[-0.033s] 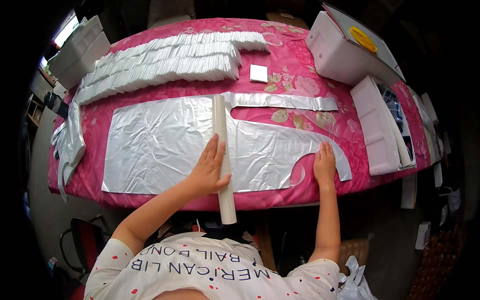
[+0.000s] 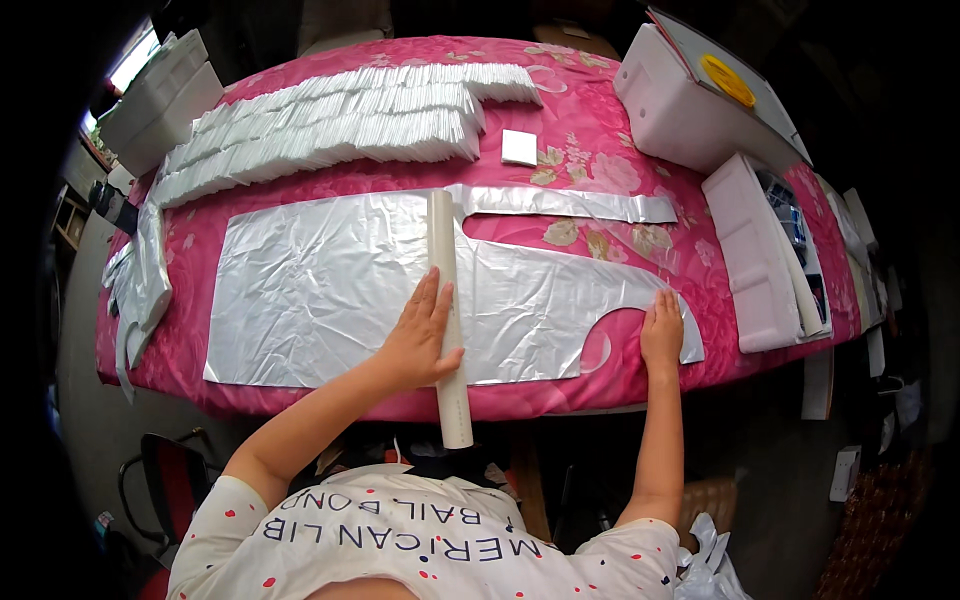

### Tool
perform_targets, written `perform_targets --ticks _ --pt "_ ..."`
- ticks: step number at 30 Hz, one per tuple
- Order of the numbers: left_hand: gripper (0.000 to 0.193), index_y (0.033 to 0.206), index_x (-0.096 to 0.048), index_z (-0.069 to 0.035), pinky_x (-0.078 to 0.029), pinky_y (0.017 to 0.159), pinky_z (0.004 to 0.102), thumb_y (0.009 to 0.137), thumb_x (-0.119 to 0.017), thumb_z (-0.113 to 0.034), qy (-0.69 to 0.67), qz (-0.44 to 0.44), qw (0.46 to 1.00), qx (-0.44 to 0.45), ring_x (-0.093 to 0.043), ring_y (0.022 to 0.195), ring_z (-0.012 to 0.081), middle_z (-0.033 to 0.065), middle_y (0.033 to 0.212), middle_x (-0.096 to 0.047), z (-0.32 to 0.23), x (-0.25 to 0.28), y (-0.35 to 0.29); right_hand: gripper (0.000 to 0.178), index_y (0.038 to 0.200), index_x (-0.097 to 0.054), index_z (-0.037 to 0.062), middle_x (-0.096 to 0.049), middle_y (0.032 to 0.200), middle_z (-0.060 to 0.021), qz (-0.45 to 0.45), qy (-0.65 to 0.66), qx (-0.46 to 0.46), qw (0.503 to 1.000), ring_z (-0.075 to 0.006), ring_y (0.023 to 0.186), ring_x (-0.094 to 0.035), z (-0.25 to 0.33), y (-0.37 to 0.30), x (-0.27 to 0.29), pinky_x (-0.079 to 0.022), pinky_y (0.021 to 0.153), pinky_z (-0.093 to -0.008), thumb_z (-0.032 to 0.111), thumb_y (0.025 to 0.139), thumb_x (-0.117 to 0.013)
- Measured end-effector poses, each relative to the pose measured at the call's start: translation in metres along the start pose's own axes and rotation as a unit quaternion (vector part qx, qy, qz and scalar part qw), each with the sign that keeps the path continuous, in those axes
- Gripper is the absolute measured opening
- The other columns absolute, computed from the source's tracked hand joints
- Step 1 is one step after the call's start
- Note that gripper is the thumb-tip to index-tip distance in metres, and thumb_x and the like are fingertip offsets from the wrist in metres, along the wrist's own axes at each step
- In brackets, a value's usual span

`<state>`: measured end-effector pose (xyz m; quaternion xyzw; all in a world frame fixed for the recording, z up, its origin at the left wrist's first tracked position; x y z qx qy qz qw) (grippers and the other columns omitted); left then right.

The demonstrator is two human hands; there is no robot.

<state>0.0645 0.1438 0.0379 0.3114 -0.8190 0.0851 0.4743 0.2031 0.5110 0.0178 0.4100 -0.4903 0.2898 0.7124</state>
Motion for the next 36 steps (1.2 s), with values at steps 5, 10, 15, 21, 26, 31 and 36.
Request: perform_targets --ticks 5,10,15,21,26,31,36 --pt "0.087 0.139 -0.014 0.005 -0.015 0.11 0.0451 0.074 -0.059 -0.032 0.005 0.01 1.0 0.001 -0.007 0.135 0.044 0.0298 0.145 -0.003 -0.003 0.0 0.004 0.023 0.1 -0.063 -0.0007 -0.062 0.107 -0.0147 -0.09 -0.02 -0.071 0.993 -0.0298 0.104 -0.056 -0.032 -0.008 0.017 -0.042 0.092 -0.0362 0.014 0.085 -0.054" --pt "0.081 0.136 -0.023 0.006 -0.022 0.105 0.0481 0.074 -0.063 -0.028 -0.044 -0.059 0.997 -0.029 -0.015 0.133 0.042 0.0278 0.143 -0.013 -0.006 0.003 0.001 0.011 0.083 -0.063 0.001 -0.065 0.083 -0.0106 -0.152 0.145 -0.078 0.975 -0.0264 0.081 -0.062 0.087 -0.011 0.051 -0.047 0.077 -0.0355 0.011 0.078 -0.063" --pt "0.056 0.128 -0.038 0.005 -0.041 0.094 0.0357 0.081 -0.064 -0.013 -0.55 -0.105 0.81 0.175 -0.048 0.114 0.0265 0.0203 0.127 -0.044 -0.009 0.012 0.008 0.01 0.082 -0.063 0.0025 -0.065 0.087 -0.0101 -0.014 0.379 0.179 0.908 -0.0254 0.079 -0.062 0.268 -0.049 0.058 -0.047 0.071 -0.032 0.003 0.073 -0.066" --pt "0.03 0.107 -0.057 0.001 -0.048 0.069 0.0263 0.083 -0.064 -0.016 -0.55 0.02 0.769 0.325 -0.061 0.08 0.013 0.0076 0.091 -0.064 0.082 0.068 -0.036 0.03 0.099 -0.061 0.0036 -0.059 0.104 -0.0104 0.016 0.377 0.263 0.888 -0.028 0.091 -0.056 0.325 -0.089 0.068 -0.044 0.08 -0.038 0.01 0.071 -0.069" --pt "0.027 0.103 -0.06 -0.003 -0.046 0.064 0.025 0.079 -0.066 -0.014 -0.425 -0.003 0.794 0.434 -0.06 0.075 0.0104 0.0037 0.088 -0.063 0.206 0.142 -0.124 0.037 0.1 -0.058 0.0001 -0.057 0.107 -0.0146 0.022 0.235 0.129 0.963 -0.0275 0.097 -0.055 0.282 -0.111 0.065 -0.045 0.081 -0.037 0.023 0.074 -0.07" --pt "0.028 0.103 -0.058 0.0 -0.047 0.074 0.0324 0.075 -0.06 -0.001 -0.028 -0.174 0.94 0.292 -0.06 0.086 0.021 0.0093 0.095 -0.063 0.218 0.196 -0.138 0.043 0.091 -0.061 -0.0025 -0.064 0.084 -0.0156 0.346 0.266 -0.073 0.897 -0.0274 0.077 -0.062 0.269 -0.135 0.035 -0.048 0.069 -0.0349 0.037 0.076 -0.068" --pt "0.032 0.098 -0.059 0.0 -0.048 0.08 0.0366 0.071 -0.049 0.014 0.085 -0.172 0.981 -0.006 -0.058 0.095 0.0307 0.0128 0.103 -0.06 0.074 0.157 -0.059 0.042 0.084 -0.062 -0.0038 -0.065 0.073 -0.0172 0.38 0.292 -0.113 0.871 -0.0288 0.066 -0.064 0.273 -0.145 0.025 -0.049 0.063 -0.0345 0.038 0.078 -0.065"
Point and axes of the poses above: each hand's wrist, its own y-axis towards the middle knuckle, its own x-axis out of the back of the hand, z = x × y, the point moved 5 cm from there along y, towards the middle knuckle
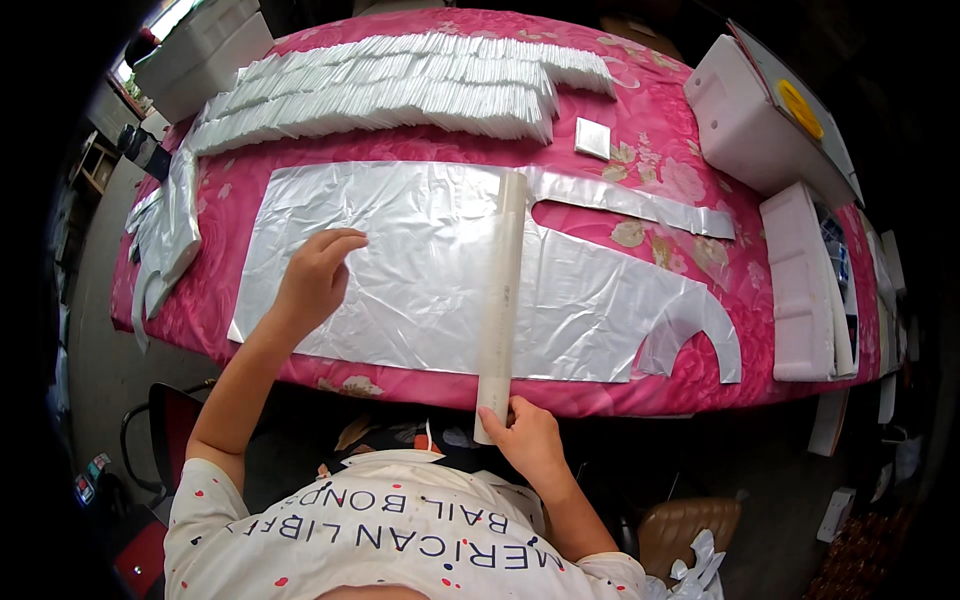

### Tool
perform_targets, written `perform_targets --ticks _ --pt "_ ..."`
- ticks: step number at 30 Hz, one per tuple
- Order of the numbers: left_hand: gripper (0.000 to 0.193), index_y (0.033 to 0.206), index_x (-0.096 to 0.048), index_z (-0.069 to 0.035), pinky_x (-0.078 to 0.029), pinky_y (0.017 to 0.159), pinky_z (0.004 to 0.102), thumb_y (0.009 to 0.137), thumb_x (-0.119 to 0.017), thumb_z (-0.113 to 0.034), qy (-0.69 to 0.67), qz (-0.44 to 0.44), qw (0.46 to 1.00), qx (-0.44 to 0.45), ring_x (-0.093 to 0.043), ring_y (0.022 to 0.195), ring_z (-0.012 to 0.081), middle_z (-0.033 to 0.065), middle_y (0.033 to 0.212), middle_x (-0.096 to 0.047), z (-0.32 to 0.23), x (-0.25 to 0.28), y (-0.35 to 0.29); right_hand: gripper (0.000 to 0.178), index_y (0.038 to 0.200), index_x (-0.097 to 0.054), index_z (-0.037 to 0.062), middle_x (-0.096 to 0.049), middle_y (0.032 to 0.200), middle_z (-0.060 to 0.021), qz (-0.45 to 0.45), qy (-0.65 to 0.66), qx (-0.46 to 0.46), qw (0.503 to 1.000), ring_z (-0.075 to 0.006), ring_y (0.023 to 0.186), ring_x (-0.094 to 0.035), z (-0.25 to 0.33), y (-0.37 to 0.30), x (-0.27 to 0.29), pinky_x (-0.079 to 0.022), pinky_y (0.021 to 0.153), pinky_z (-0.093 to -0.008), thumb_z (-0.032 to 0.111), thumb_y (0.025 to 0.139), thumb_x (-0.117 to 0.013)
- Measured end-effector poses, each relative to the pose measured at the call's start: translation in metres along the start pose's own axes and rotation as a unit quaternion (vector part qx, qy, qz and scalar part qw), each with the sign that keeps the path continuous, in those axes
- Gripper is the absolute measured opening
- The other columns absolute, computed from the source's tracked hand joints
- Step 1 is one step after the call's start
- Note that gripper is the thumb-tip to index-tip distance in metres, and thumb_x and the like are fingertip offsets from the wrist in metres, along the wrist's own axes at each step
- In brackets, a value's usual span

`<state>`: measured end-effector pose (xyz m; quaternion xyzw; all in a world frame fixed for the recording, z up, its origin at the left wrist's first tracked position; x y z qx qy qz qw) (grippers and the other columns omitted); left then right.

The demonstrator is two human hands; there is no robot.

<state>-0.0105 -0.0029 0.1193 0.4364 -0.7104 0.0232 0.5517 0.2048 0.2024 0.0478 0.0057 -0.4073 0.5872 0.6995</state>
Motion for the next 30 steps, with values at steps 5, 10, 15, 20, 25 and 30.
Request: perform_targets --ticks 5,10,15,20,25,30 --pt "0.038 0.118 -0.049 0.002 -0.042 0.091 0.038 0.081 -0.051 0.0 -0.177 0.037 0.983 0.017 -0.05 0.108 0.0328 0.0169 0.121 -0.051 -0.061 -0.103 0.002 0.036 0.085 -0.062 -0.0036 -0.062 0.067 -0.0142 -0.001 0.002 0.013 1.0 -0.0202 0.059 -0.06 -0.003 -0.003 0.002 -0.046 0.057 -0.0309 0.032 0.079 -0.064" --pt "0.047 0.128 -0.04 0.005 -0.033 0.103 0.0379 0.083 -0.049 -0.005 -0.113 0.065 0.991 -0.026 -0.036 0.126 0.0333 0.019 0.135 -0.039 -0.068 -0.146 -0.007 0.041 0.087 -0.062 -0.004 -0.064 0.073 -0.0176 0.05 0.006 -0.01 0.999 -0.0277 0.067 -0.064 -0.005 -0.003 0.005 -0.049 0.063 -0.0335 0.036 0.079 -0.064" --pt "0.057 0.134 -0.032 0.006 -0.016 0.11 0.0421 0.085 -0.04 -0.022 0.023 0.142 0.989 -0.014 -0.021 0.135 0.0306 0.0195 0.143 -0.028 -0.065 -0.156 -0.015 0.045 0.089 -0.063 -0.0048 -0.065 0.072 -0.016 0.124 0.023 0.036 0.991 -0.0246 0.064 -0.064 -0.007 0.026 0.015 -0.049 0.061 -0.0316 0.039 0.081 -0.064" --pt "0.062 0.136 -0.026 0.008 -0.012 0.111 0.0426 0.084 -0.037 -0.025 0.045 0.163 0.985 -0.015 -0.018 0.137 0.0311 0.0214 0.145 -0.022 -0.065 -0.158 -0.014 0.051 0.086 -0.063 -0.0074 -0.063 0.067 -0.0138 0.02 0.03 0.109 0.993 -0.0196 0.062 -0.062 0.041 0.117 0.045 -0.049 0.06 -0.0307 0.044 0.084 -0.059" --pt "0.062 0.135 -0.027 0.008 -0.012 0.111 0.0433 0.084 -0.038 -0.025 0.041 0.16 0.986 -0.02 -0.018 0.136 0.0325 0.0223 0.144 -0.023 -0.064 -0.159 -0.014 0.035 0.092 -0.06 -0.0011 -0.063 0.083 -0.0046 0.084 0.343 0.054 0.934 -0.0115 0.074 -0.059 0.061 0.203 0.049 -0.048 0.071 -0.0255 0.033 0.091 -0.053" --pt "0.061 0.135 -0.028 0.008 -0.013 0.111 0.044 0.083 -0.038 -0.023 0.034 0.161 0.986 -0.022 -0.019 0.136 0.0339 0.023 0.144 -0.023 -0.066 -0.16 -0.012 0.026 0.104 -0.055 0.0018 -0.06 0.097 -0.0072 0.046 0.715 0.101 0.69 -0.0203 0.087 -0.057 0.062 0.261 0.051 -0.046 0.087 -0.0331 0.024 0.091 -0.051"
Point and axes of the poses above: each hand's wrist, its own y-axis towards the middle knuckle, its own x-axis out of the back of the hand, z = x × y, the point moved 5 cm from there along y, towards the middle knuckle
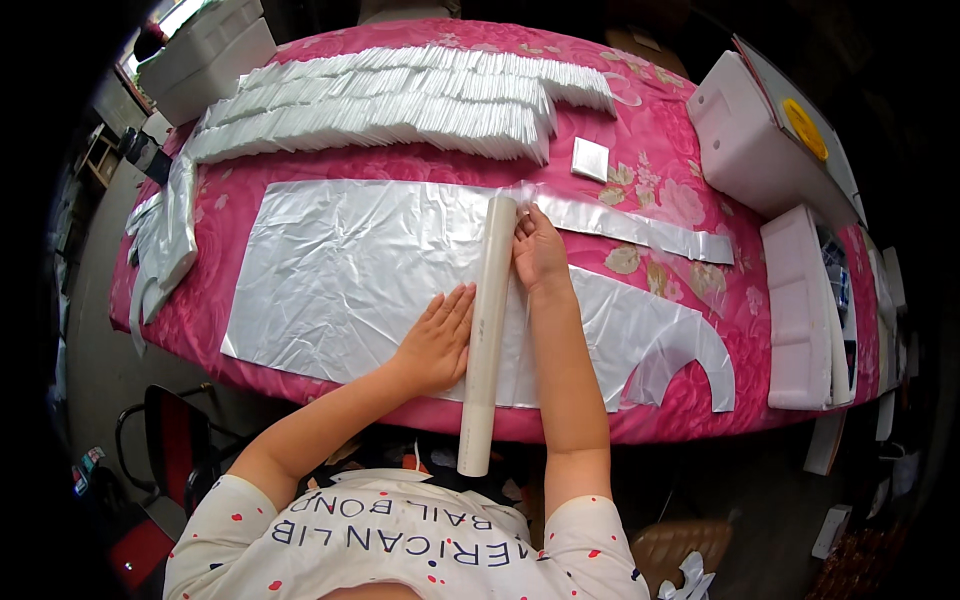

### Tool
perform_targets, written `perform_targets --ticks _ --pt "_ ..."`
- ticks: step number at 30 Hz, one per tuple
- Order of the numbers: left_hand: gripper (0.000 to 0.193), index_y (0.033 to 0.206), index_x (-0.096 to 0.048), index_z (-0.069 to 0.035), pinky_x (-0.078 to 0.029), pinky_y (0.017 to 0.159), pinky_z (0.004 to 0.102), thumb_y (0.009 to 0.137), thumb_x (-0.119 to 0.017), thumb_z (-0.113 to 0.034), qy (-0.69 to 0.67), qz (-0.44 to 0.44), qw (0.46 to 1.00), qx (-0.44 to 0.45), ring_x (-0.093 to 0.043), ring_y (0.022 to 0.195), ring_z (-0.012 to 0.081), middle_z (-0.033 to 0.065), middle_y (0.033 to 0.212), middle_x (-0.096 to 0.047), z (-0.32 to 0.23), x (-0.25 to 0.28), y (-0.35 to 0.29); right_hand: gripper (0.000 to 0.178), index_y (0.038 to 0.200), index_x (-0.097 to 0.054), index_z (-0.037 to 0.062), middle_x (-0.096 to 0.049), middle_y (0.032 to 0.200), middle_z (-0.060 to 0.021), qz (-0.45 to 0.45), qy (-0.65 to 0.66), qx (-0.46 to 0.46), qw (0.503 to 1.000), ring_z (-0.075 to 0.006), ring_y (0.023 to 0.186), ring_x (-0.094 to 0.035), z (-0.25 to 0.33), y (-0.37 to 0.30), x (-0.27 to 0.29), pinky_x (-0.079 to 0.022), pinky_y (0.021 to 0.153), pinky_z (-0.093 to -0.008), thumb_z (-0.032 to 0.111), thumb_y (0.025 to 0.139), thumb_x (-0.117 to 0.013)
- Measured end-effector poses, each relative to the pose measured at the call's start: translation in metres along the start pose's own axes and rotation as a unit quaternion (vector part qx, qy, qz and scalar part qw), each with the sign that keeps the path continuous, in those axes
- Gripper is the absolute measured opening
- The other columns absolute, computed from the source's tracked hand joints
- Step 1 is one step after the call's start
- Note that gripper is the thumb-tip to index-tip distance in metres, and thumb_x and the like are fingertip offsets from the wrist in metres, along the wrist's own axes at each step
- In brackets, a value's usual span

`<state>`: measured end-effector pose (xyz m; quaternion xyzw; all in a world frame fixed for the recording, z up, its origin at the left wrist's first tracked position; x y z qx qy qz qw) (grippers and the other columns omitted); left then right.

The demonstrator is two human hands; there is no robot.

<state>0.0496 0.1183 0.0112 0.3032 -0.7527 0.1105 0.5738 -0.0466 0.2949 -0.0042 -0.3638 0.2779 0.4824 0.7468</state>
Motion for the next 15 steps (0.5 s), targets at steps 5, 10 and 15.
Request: perform_targets --ticks 5,10,15 --pt "0.06 0.134 -0.03 0.008 -0.012 0.111 0.0439 0.083 -0.038 -0.022 -0.009 -0.001 1.0 0.001 -0.019 0.136 0.0346 0.0233 0.144 -0.023 0.0 0.002 -0.003 0.028 0.114 -0.049 0.0024 -0.055 0.118 -0.0113 0.024 0.155 0.166 0.974 -0.0228 0.109 -0.052 0.075 0.013 0.006 -0.04 0.098 -0.0389 0.018 0.092 -0.046" --pt "0.059 0.133 -0.03 0.008 -0.012 0.111 0.044 0.084 -0.038 -0.024 0.012 -0.006 1.0 -0.001 -0.019 0.136 0.0348 0.0239 0.144 -0.023 0.0 0.002 -0.004 0.032 0.123 -0.046 0.0001 -0.056 0.12 -0.0111 0.187 -0.103 0.231 0.949 -0.0196 0.115 -0.05 0.07 -0.033 -0.116 -0.037 0.101 -0.0304 0.012 0.094 -0.04" --pt "0.062 0.135 -0.027 0.008 -0.015 0.109 0.046 0.087 -0.039 -0.028 -0.053 -0.09 0.994 -0.037 -0.019 0.136 0.0344 0.0253 0.144 -0.022 0.004 0.001 -0.009 0.051 0.133 -0.035 -0.0058 -0.046 0.131 -0.0194 0.227 -0.492 0.14 0.829 -0.026 0.124 -0.041 -0.124 -0.058 -0.166 -0.029 0.104 -0.0312 0.021 0.092 -0.047"
Point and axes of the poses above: each hand's wrist, its own y-axis towards the middle knuckle, its own x-axis out of the back of the hand, z = x × y, the point moved 5 cm from there along y, towards the middle knuckle
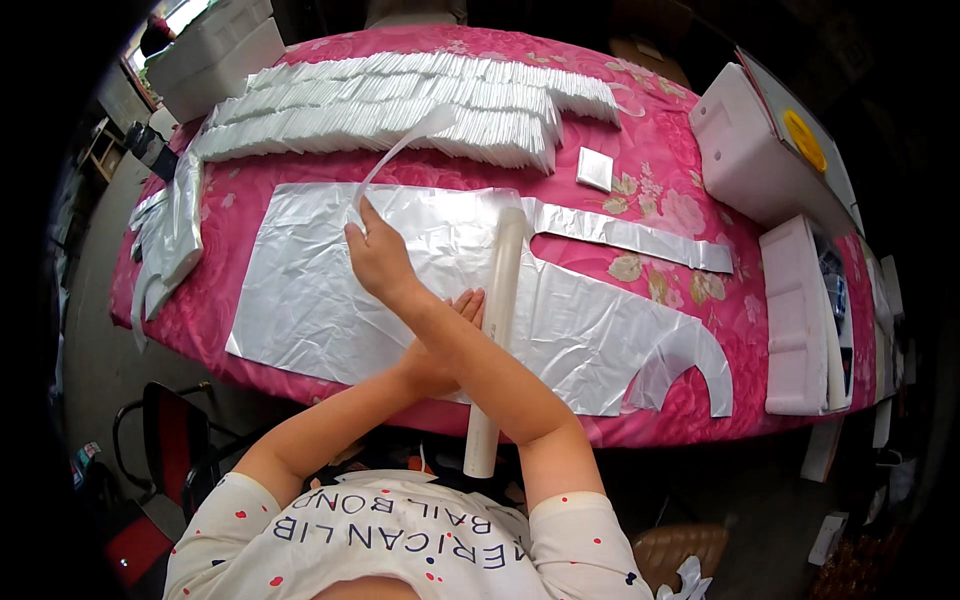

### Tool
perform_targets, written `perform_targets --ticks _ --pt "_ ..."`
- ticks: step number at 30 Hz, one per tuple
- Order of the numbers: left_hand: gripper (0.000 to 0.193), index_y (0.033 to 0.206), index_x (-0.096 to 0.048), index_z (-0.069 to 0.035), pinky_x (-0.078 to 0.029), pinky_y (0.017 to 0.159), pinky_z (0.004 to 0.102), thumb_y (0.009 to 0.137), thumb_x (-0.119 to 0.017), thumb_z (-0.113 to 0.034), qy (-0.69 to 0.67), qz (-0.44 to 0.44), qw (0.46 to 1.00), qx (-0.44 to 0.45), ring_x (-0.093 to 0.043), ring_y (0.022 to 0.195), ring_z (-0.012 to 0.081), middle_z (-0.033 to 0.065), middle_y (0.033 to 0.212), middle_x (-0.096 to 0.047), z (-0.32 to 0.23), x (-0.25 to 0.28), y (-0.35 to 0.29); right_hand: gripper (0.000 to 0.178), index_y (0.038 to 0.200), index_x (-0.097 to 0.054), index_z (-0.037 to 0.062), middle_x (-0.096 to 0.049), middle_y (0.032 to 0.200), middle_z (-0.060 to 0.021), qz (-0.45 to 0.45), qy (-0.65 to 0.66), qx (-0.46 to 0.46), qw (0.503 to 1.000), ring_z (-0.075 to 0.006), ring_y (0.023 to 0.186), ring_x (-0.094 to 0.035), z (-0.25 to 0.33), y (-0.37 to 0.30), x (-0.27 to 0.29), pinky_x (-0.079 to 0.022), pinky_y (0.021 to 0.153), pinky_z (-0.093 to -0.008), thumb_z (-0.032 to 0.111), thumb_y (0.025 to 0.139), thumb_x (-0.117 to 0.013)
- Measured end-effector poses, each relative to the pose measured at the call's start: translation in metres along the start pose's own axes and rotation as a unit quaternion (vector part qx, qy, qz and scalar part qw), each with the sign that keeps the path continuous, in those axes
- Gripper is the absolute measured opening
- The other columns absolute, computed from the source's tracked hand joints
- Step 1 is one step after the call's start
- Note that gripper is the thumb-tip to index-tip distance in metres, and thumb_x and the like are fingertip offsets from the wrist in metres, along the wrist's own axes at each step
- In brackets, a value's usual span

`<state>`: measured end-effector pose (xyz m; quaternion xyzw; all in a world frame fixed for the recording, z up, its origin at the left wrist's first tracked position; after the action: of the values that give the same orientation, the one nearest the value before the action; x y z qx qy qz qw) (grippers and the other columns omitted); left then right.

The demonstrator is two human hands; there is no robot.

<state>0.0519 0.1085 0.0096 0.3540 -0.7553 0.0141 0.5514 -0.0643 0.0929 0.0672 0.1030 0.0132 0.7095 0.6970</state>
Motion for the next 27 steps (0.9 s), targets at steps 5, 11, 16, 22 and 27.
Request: perform_targets --ticks 5,11,16,22,27 --pt "0.064 0.136 -0.024 0.009 -0.015 0.109 0.046 0.085 -0.04 -0.026 0.064 0.062 0.996 0.004 -0.018 0.136 0.036 0.0237 0.145 -0.019 0.0 -0.007 0.006 0.058 0.136 -0.028 -0.0054 -0.029 0.14 -0.0264 0.156 -0.289 -0.046 0.943 -0.0337 0.133 -0.025 -0.033 -0.015 -0.069 -0.021 0.109 -0.035 0.027 0.091 -0.045" --pt "0.062 0.136 -0.027 0.005 -0.02 0.108 0.0445 0.084 -0.043 -0.024 -0.064 -0.064 0.996 0.015 -0.024 0.134 0.0338 0.0208 0.143 -0.026 0.001 0.005 0.011 0.047 0.129 -0.043 -0.0009 -0.04 0.136 -0.0211 0.099 -0.103 0.043 0.989 -0.0363 0.131 -0.029 0.018 -0.061 0.0 -0.02 0.107 -0.0427 0.02 0.087 -0.052" --pt "0.056 0.136 -0.027 0.002 -0.026 0.107 0.038 0.091 -0.043 -0.028 -0.461 -0.105 0.862 0.182 -0.029 0.131 0.0288 0.0166 0.141 -0.028 0.068 0.028 0.05 0.039 0.12 -0.053 0.005 -0.048 0.13 -0.0116 -0.061 -0.321 0.143 0.934 -0.031 0.127 -0.036 0.046 -0.135 0.098 -0.02 0.106 -0.0454 0.021 0.085 -0.056" --pt "0.072 0.139 -0.009 0.007 -0.02 0.11 0.0353 0.094 -0.036 -0.042 -0.763 -0.124 0.51 0.377 -0.023 0.134 0.0275 0.0197 0.144 -0.019 0.076 -0.002 0.105 0.043 0.122 -0.051 0.0036 -0.046 0.131 -0.014 -0.03 -0.353 0.082 0.932 -0.0326 0.127 -0.034 0.004 -0.17 0.148 -0.024 0.105 -0.0438 0.023 0.084 -0.056" --pt "0.079 0.139 0.0 0.009 -0.017 0.112 0.0362 0.093 -0.035 -0.046 -0.803 -0.055 0.482 0.346 -0.02 0.135 0.0284 0.0228 0.145 -0.015 0.073 -0.008 0.104 0.05 0.127 -0.047 0.0031 -0.04 0.136 -0.0159 0.06 -0.343 0.08 0.934 -0.0334 0.131 -0.03 -0.009 -0.162 0.152 -0.027 0.105 -0.0428 0.029 0.084 -0.056"
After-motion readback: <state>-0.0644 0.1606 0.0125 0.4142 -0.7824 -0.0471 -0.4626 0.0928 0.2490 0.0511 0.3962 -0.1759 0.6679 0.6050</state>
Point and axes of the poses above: each hand's wrist, its own y-axis towards the middle knuckle, its own x-axis out of the back of the hand, z = x × y, the point moved 5 cm from there along y, towards the middle knuckle
